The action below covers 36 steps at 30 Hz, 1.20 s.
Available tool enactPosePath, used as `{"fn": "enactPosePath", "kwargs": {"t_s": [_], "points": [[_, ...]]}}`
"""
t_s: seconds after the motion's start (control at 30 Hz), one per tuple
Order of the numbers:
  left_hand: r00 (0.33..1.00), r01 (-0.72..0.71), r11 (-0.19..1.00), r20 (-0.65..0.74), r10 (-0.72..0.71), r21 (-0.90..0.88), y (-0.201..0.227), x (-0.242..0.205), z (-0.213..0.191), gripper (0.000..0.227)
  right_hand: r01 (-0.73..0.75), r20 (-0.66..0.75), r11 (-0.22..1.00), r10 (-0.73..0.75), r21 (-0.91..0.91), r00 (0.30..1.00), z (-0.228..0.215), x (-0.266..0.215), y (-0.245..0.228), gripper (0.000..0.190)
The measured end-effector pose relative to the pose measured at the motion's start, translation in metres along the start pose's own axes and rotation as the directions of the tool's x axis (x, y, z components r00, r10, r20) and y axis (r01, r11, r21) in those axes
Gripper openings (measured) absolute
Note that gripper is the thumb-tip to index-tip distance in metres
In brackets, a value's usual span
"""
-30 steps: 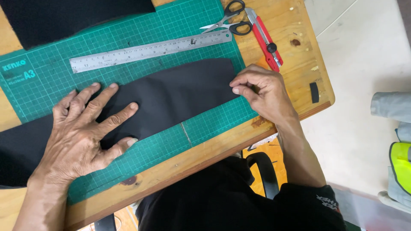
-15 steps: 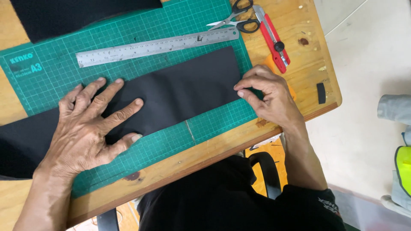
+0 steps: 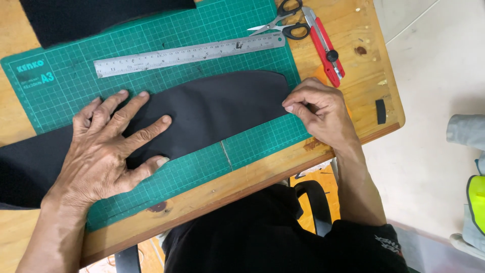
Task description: The person uses a metal ruler and a red utility knife to cut a strip of black fabric on a green cutting mat. They measure and cut the fabric into smaller rectangular pieces, then fold the edges of the cut pieces.
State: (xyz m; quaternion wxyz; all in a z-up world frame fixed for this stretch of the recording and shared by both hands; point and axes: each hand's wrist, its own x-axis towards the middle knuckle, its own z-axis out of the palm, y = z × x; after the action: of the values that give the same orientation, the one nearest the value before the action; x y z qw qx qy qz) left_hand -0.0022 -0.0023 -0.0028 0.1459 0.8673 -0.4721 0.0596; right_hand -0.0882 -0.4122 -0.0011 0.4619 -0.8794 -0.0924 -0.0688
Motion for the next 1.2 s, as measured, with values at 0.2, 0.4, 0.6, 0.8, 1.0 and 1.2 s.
{"fn": "enactPosePath", "kwargs": {"t_s": [0.2, 0.4, 0.6, 0.8, 1.0, 1.2], "points": [[1.0, 0.005, 1.0, 0.008, -0.005, -0.01, 0.0004, 0.0001, -0.0008, 0.061, -0.033, 0.013, 0.996, 0.032, 0.083, 0.999, -0.0016, -0.0016, 0.008, 0.01], [1.0, -0.003, 1.0, 0.012, 0.003, -0.023, 0.0, 0.0003, -0.0021, 0.061, -0.046, -0.008, 0.995, 0.047, 0.091, 0.999, -0.0001, -0.002, 0.0068, 0.012], [1.0, 0.004, 0.999, 0.012, -0.003, -0.041, 0.0, 0.0001, -0.0028, 0.061, -0.074, -0.017, 0.992, 0.076, 0.104, 0.997, 0.0006, -0.0018, 0.0042, 0.014], [1.0, 0.008, 0.999, 0.015, -0.007, -0.037, -0.0003, -0.0004, -0.002, 0.06, -0.051, -0.012, 0.995, 0.052, 0.088, 0.999, 0.0005, -0.002, 0.0034, 0.014], [1.0, 0.008, 0.999, 0.018, -0.008, -0.032, 0.0006, 0.0004, -0.0026, 0.061, -0.048, -0.013, 0.995, 0.049, 0.082, 0.999, 0.0006, -0.0014, 0.0013, 0.014], [1.0, 0.005, 1.0, 0.023, -0.005, -0.014, -0.0003, 0.0, -0.0017, 0.061, -0.04, -0.008, 0.994, 0.041, 0.097, 0.999, 0.0001, -0.0021, 0.0047, 0.013]]}}
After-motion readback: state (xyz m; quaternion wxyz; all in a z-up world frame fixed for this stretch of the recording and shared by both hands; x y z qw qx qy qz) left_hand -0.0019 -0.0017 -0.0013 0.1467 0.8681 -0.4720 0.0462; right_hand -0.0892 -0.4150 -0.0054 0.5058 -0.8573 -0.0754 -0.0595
